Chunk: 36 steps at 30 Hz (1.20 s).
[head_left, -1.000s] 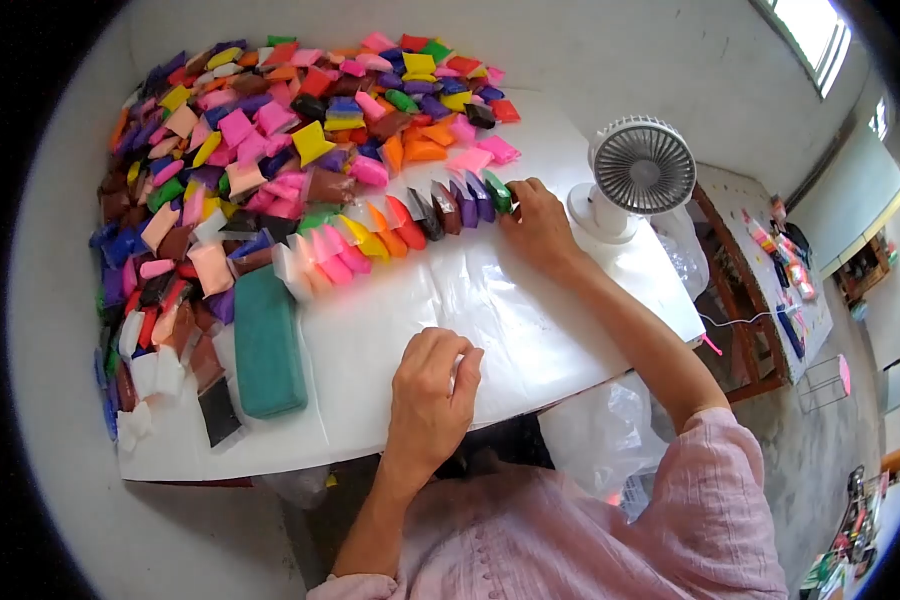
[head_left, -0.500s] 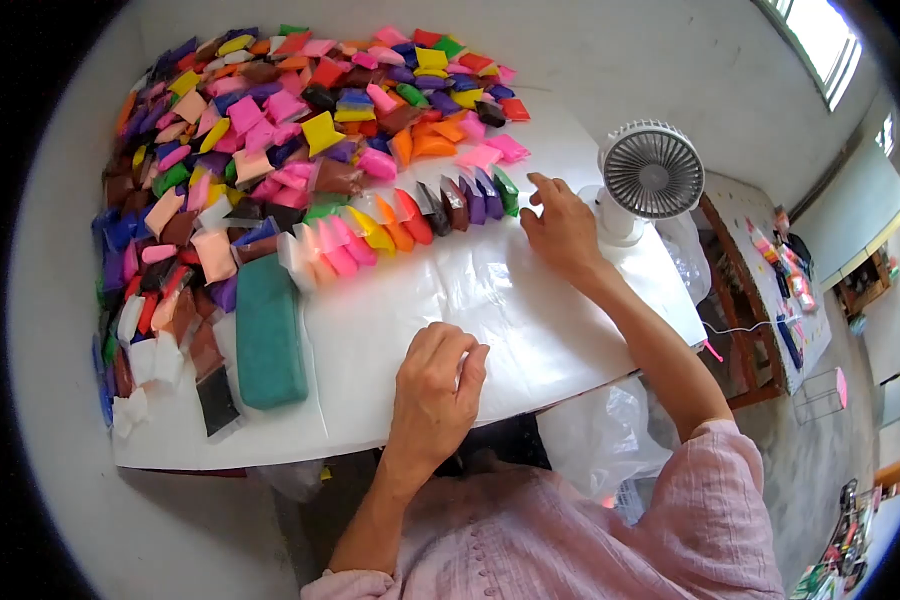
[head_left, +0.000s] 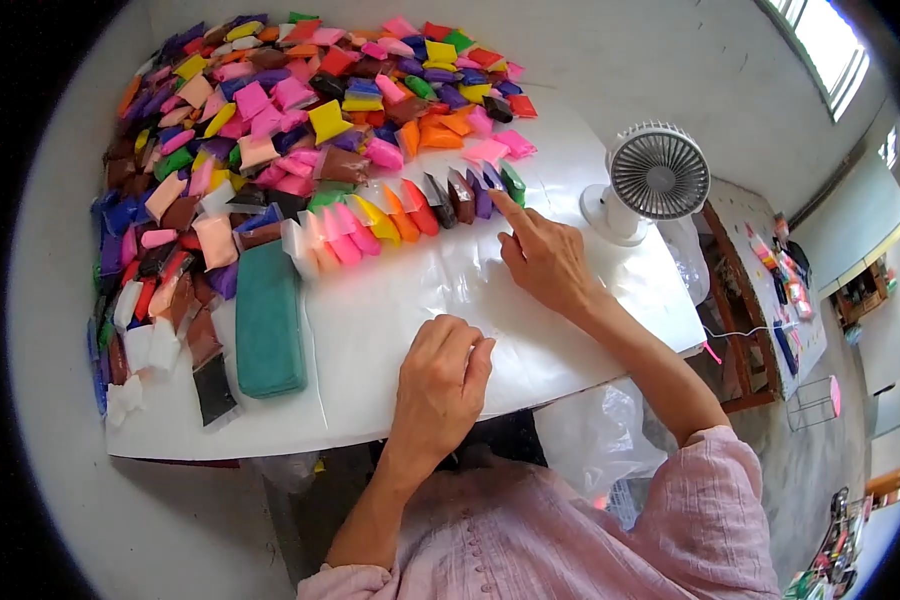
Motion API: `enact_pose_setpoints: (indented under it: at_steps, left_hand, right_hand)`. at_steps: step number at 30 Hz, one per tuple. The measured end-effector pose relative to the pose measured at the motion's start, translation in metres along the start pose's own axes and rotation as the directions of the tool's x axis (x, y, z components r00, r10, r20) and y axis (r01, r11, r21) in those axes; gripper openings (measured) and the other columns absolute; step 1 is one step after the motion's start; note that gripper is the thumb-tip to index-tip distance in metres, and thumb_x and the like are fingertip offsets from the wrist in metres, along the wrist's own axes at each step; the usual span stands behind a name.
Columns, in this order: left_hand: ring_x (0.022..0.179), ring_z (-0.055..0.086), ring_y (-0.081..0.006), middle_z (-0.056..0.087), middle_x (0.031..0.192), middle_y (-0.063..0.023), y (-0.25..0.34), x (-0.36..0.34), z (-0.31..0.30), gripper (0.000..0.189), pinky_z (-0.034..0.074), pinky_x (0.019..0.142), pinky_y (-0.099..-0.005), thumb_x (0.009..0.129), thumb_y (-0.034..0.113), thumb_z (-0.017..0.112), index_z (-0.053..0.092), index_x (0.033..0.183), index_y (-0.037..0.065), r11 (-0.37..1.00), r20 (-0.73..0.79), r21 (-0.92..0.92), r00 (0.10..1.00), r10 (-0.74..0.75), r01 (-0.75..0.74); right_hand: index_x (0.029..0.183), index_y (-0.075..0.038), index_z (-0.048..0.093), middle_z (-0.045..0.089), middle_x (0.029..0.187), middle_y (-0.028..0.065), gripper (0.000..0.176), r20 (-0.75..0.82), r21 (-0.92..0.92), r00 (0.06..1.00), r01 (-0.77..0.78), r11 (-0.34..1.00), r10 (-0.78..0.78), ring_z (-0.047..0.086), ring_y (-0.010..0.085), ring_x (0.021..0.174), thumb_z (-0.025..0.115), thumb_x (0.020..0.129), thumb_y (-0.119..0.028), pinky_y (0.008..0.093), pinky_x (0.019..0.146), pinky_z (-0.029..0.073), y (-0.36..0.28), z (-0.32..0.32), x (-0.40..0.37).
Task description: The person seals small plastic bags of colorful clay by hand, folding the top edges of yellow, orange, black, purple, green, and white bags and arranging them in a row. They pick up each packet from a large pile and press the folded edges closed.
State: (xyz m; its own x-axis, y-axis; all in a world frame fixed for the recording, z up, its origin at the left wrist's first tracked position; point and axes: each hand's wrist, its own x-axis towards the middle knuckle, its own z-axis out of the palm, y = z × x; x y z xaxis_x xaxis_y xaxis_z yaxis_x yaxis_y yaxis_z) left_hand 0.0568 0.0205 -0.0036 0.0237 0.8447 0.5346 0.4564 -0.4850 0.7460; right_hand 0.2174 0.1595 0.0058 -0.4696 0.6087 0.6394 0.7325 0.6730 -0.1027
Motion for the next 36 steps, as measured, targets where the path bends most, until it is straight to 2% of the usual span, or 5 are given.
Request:
enact_pose_setpoints:
  at_steps: [8, 14, 19, 22, 36]
  left_hand:
    - [0.075, 0.054, -0.0302, 0.056, 0.084, -0.0142, -0.003, 0.000, -0.001, 0.009, 0.045, 0.065, -0.0379, 0.086, 0.004, 0.061, 0.056, 0.085, -0.004, 0.998, -0.010, 0.046, 0.999, 0.049, -0.048]
    - [0.076, 0.054, -0.0315, 0.056, 0.084, -0.0146, -0.002, 0.000, 0.001, 0.008, 0.045, 0.066, -0.0395, 0.084, 0.003, 0.061, 0.056, 0.084, -0.003, 0.998, -0.005, 0.049, 0.999, 0.032, -0.032]
    - [0.079, 0.054, -0.0338, 0.056, 0.084, -0.0157, 0.001, 0.000, 0.003, 0.007, 0.045, 0.070, -0.0418, 0.083, 0.002, 0.061, 0.055, 0.082, -0.002, 0.998, 0.011, 0.057, 1.000, 0.002, -0.002]
    - [0.078, 0.054, -0.0338, 0.056, 0.083, -0.0157, 0.002, 0.002, 0.003, 0.006, 0.045, 0.070, -0.0416, 0.082, 0.000, 0.060, 0.055, 0.082, -0.003, 0.998, 0.017, 0.070, 1.000, -0.007, 0.006]
    - [0.071, 0.055, -0.0171, 0.059, 0.087, -0.0098, 0.005, 0.004, 0.009, 0.004, 0.044, 0.058, -0.0264, 0.084, -0.002, 0.060, 0.060, 0.087, -0.003, 0.980, 0.033, 0.200, 0.999, -0.030, 0.022]
  right_hand:
    - [0.131, -0.008, 0.049, 0.065, 0.084, 0.0128, 0.052, -0.054, 0.027, 0.998, 0.029, 0.999, -0.028, 0.062, 0.0283, 0.065, 0.063, 0.081, -0.008, 0.0399, 0.057, 0.048, 0.002, 0.003, -0.007]
    - [0.122, -0.007, 0.048, 0.064, 0.088, 0.0157, 0.043, -0.045, -0.041, 0.985, -0.169, 0.985, 0.167, 0.063, 0.0363, 0.071, 0.062, 0.081, -0.012, 0.0459, 0.062, 0.048, 0.018, -0.014, 0.009]
    - [0.127, -0.004, 0.047, 0.058, 0.111, 0.0203, 0.050, 0.103, 0.026, 0.966, -0.239, 0.971, 0.235, 0.062, 0.0379, 0.088, 0.063, 0.081, -0.013, 0.0460, 0.077, 0.050, 0.034, -0.012, 0.021]
    - [0.132, -0.006, 0.047, 0.061, 0.108, 0.0164, 0.055, 0.069, 0.153, 0.969, -0.244, 0.958, 0.236, 0.063, 0.0287, 0.079, 0.067, 0.080, -0.012, 0.0390, 0.075, 0.049, 0.059, 0.014, 0.021]
    - [0.099, -0.003, 0.057, 0.063, 0.092, 0.0186, 0.021, 0.063, 0.373, 0.920, -0.381, 0.846, 0.387, 0.060, 0.0380, 0.085, 0.055, 0.083, -0.015, 0.0466, 0.074, 0.047, 0.075, 0.027, 0.020]
